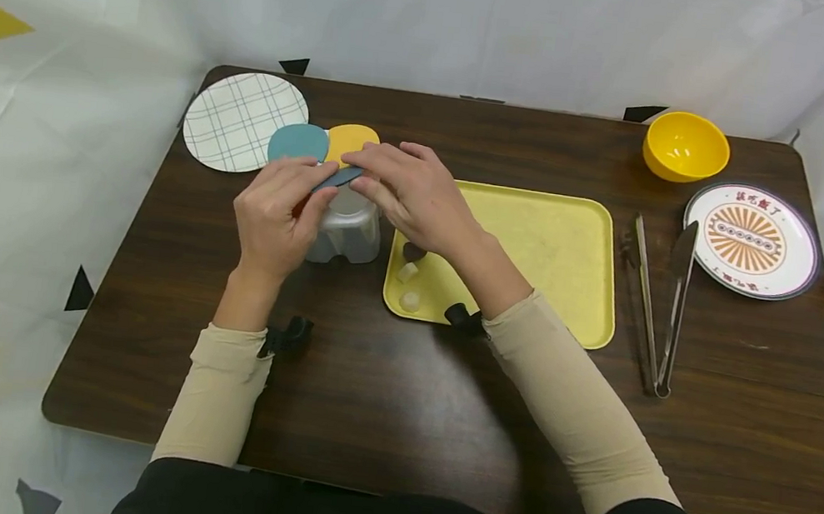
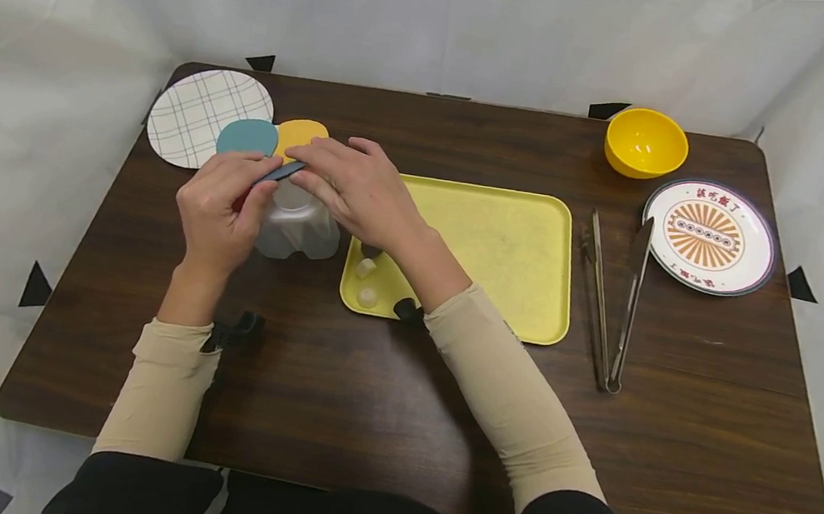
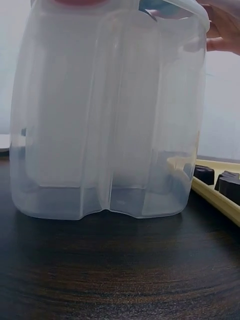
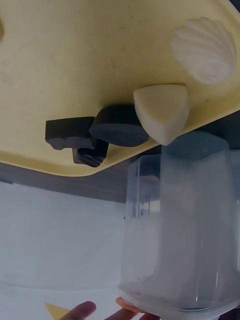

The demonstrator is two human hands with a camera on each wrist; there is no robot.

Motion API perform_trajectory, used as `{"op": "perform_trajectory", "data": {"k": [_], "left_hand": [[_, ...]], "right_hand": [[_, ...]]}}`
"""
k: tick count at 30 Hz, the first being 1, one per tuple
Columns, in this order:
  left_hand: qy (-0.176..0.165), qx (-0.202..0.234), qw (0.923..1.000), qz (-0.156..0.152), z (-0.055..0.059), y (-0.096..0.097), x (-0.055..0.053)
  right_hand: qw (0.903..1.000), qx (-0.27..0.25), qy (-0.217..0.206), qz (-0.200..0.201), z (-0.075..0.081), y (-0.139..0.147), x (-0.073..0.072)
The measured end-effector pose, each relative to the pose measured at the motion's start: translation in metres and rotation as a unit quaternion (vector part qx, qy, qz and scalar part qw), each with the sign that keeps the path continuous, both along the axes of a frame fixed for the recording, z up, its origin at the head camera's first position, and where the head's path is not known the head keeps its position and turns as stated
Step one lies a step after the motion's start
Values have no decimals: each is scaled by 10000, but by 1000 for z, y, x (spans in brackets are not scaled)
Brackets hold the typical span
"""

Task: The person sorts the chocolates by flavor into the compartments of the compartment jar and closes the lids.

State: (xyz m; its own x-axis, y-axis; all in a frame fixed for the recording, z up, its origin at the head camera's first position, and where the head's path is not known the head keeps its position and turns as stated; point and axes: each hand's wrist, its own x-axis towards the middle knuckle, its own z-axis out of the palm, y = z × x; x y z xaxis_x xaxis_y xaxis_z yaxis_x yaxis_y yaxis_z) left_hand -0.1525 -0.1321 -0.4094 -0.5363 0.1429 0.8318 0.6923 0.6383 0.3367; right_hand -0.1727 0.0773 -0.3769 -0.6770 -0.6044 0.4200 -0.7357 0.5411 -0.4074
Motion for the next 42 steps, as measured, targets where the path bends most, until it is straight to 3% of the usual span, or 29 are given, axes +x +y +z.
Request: {"op": "perform_trajectory", "data": {"k": [3,12,19,26,29,32,35,38,42], "left_hand": [[55,104,9999,-47,0,1,-3],[-22,-208,9992,351,3,1,-3],[-168,-104,9989,437,4,1,-3],[-221,38,9988,428,4,3,-3],[-202,98,9989,420,4,5,-3],[-171,174,9988,433,3,6,-3],[-139,187,9987,445,2,6,-3],[-131,174,9987,457,3,6,-4],[-139,136,9986,492,2,6,-3]], "right_hand": [[10000,-32,-58,-70,0,-2,0],[9987,-120,-489,22,-2,3,5],[9972,-169,-734,-14,-1,14,12],[9955,-591,-597,-428,-2,58,28],[9904,-764,-655,-947,-2,91,36],[9759,-776,-923,-1821,-2,126,47],[9499,-652,-1210,-2807,-5,160,61],[9156,-535,-1373,-3741,-14,187,77],[8593,-443,-1722,-4796,-35,214,98]]}}
